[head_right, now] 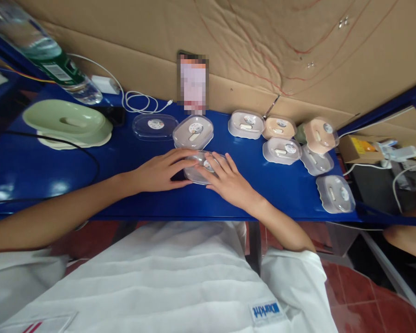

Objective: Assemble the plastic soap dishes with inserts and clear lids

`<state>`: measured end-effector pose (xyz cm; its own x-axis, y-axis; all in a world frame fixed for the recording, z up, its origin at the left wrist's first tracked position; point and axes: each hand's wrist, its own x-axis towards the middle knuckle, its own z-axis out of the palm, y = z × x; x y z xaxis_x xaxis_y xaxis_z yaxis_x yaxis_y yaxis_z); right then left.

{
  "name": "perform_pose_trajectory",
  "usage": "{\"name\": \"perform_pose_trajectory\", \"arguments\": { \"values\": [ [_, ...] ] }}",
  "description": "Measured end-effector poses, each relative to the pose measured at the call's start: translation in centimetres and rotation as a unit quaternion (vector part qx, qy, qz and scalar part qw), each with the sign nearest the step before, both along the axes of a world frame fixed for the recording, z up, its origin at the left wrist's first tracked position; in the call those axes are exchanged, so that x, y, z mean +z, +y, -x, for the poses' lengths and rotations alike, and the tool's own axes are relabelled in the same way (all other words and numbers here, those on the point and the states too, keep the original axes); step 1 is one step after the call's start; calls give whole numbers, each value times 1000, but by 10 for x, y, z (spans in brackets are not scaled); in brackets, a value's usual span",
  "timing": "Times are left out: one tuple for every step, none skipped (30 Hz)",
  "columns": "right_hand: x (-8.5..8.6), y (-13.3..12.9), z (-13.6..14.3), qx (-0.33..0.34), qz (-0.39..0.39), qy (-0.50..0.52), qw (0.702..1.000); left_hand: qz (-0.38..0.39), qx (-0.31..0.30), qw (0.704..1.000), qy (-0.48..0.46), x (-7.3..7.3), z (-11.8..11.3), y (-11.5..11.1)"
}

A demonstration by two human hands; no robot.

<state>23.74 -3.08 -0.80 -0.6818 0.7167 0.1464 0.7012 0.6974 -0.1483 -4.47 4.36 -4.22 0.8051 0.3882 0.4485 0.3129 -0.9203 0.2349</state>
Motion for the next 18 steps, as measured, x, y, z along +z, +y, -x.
{"name": "perform_pose_trajectory", "arguments": {
  "values": [
    [-1, -1, 1, -2, -6, -4, 1000, 0, -1, 1000, 1, 0, 0, 0],
    [-2, -1, 1, -3, -11, -7, 1000, 1, -2, 1000, 2, -1, 1, 1],
    [-2, -1, 1, -5, -13, -10, 1000, 1, -3, 1000, 2, -1, 1, 1],
    [-2, -1, 0, -6, -13, -13, 1000, 3, -3, 1000, 1, 0, 1, 1],
    [-2, -1, 0, -7, -11, -14, 1000, 5, -3, 1000, -1, 0, 1, 1],
    [-1, 0, -1, -7, -7, -14, 1000, 7, -3, 1000, -3, 0, 0, 1],
    [0, 0, -2, -6, -2, -13, 1000, 10, -3, 1000, -6, 0, 0, 1],
    [2, 1, -3, -5, 2, -12, 1000, 12, -3, 1000, -7, 1, 0, 1],
    [2, 1, -4, -6, 5, -12, 1000, 14, -3, 1000, -8, 1, 0, 1],
    [3, 1, -4, -7, 5, -12, 1000, 15, -4, 1000, -9, 1, -1, 1],
    [3, 1, -4, -10, 4, -15, 1000, 17, -5, 1000, -10, 2, -1, 1],
    [3, 1, -3, -14, 2, -18, 1000, 20, -5, 1000, -10, 2, -1, 1],
    [1, 1, -2, -18, -3, -21, 1000, 24, -5, 1000, -10, 1, -1, 1],
    [0, 0, -1, -22, -9, -23, 999, 27, -5, 1000, -8, 1, -1, 1],
    [-2, 0, 0, -26, -15, -24, 999, 29, -5, 1000, -6, 1, -1, 2],
    [-4, 0, 1, -29, -20, -24, 999, 31, -5, 1000, -4, 0, 0, 2],
    [-6, -1, 2, -31, -24, -25, 999, 31, -5, 999, -2, 0, 0, 2],
    [-7, -1, 2, -32, -28, -27, 999, 32, -4, 999, -1, -1, 0, 2]
  ]
}}
